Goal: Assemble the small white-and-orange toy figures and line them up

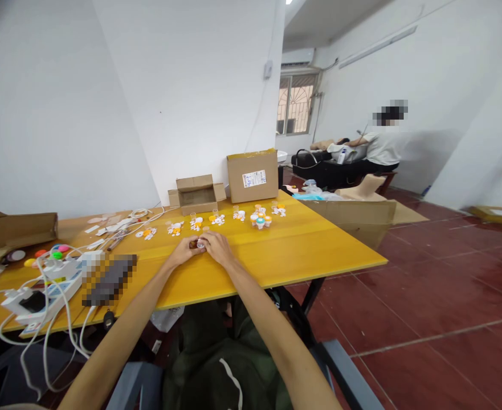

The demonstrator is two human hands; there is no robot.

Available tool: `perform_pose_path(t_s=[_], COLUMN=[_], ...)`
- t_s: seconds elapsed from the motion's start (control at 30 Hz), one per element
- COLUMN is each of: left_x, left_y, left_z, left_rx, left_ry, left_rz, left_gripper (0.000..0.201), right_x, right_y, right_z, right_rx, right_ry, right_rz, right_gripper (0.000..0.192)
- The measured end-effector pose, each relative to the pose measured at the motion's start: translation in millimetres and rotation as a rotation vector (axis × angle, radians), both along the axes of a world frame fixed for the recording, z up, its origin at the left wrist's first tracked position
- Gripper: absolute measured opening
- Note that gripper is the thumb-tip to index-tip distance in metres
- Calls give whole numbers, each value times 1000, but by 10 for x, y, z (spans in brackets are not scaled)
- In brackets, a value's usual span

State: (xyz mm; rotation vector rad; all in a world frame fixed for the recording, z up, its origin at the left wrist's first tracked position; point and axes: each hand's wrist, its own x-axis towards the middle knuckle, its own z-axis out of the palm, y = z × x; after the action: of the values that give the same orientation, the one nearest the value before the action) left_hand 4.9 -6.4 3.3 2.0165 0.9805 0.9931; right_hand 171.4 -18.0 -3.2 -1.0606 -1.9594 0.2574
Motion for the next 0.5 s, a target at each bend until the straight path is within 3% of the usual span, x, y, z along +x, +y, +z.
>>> perform_pose_path(t_s=[0.5], left_x=[16], left_y=[-27], left_z=[46], left_rx=[33], left_ry=[1], left_rz=[-24], left_gripper=[26], right_x=[-8], right_y=[-23], right_z=[29], right_rx=[39], right_ry=[-52], right_rz=[-9], right_gripper=[15])
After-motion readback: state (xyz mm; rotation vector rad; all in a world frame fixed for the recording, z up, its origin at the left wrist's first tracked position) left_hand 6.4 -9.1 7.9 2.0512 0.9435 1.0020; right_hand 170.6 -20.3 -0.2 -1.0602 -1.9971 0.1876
